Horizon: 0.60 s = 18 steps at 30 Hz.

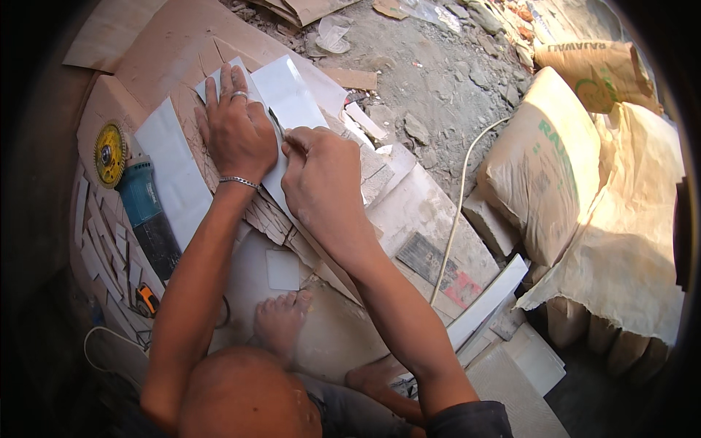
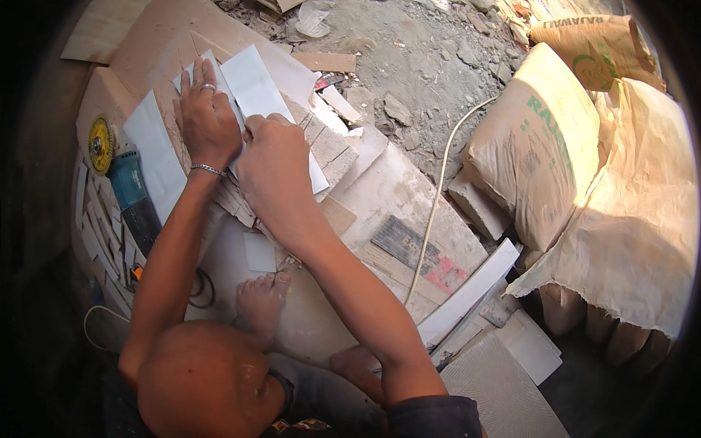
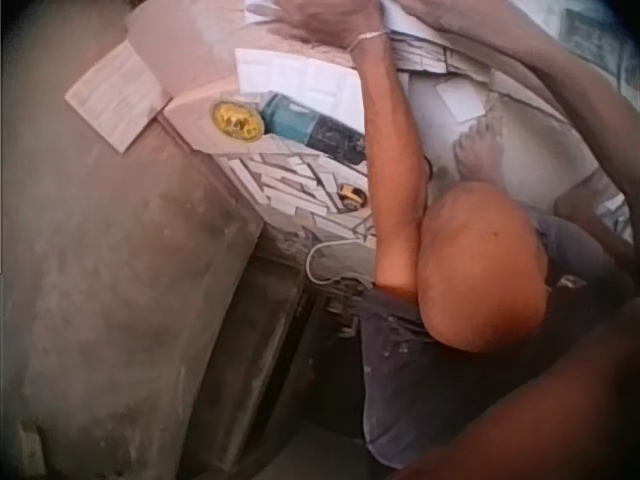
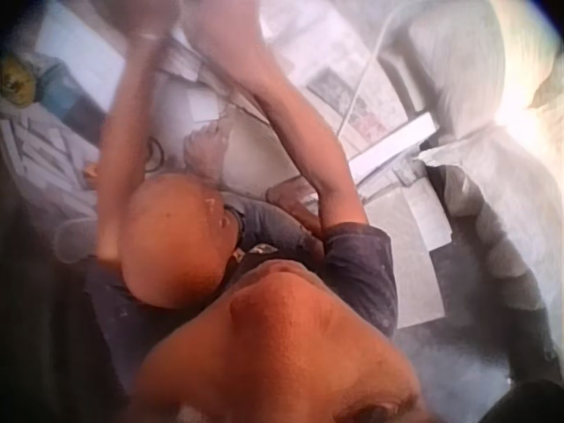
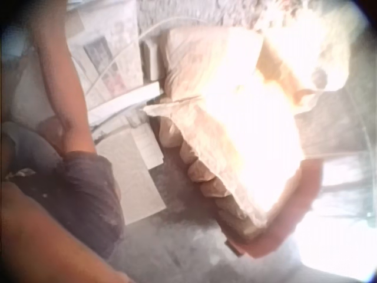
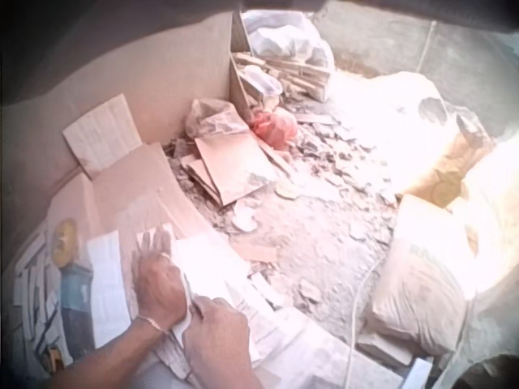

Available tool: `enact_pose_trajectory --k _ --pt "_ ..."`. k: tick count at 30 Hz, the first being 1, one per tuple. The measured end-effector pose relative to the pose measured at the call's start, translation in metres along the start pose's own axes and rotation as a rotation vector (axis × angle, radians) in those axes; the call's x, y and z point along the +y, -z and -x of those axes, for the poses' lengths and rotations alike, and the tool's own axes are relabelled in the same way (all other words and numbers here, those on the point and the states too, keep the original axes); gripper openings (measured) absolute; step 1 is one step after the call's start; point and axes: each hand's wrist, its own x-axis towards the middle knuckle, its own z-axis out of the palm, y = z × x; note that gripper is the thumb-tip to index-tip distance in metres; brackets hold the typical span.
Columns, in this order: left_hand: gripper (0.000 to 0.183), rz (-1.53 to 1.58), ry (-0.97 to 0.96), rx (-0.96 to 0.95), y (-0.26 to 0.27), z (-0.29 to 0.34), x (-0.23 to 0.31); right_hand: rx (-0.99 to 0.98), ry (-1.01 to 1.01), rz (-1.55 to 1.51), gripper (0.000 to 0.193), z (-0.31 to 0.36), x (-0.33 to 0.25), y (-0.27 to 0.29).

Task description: The person measures and marks white rectangular tiles using a tape measure and a metal tool, then snaps them along the scored lines to create smaller pieces. The person handles the tiles one at a time, inspecting the edges after each break.

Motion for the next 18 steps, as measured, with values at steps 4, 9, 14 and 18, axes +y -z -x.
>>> enact_pose_trajectory --k 4,9,14,18 --pt "0.063 0.024 0.041 -0.020 0.003 -0.001 0.002 -0.027 0.018 -0.017 0.017 -0.008 -0.001 -0.003" --pt "0.064 0.004 0.017 -0.001 0.001 0.000 0.000 0.062 -0.005 -0.057 0.017 0.001 -0.005 -0.003" --pt "0.064 -0.011 0.036 -0.033 0.003 -0.003 0.000 -0.059 -0.105 -0.100 0.017 -0.017 -0.014 0.003" --pt "0.064 -0.002 0.048 -0.025 0.003 -0.001 0.000 0.090 0.031 -0.081 0.017 -0.001 -0.002 -0.010"
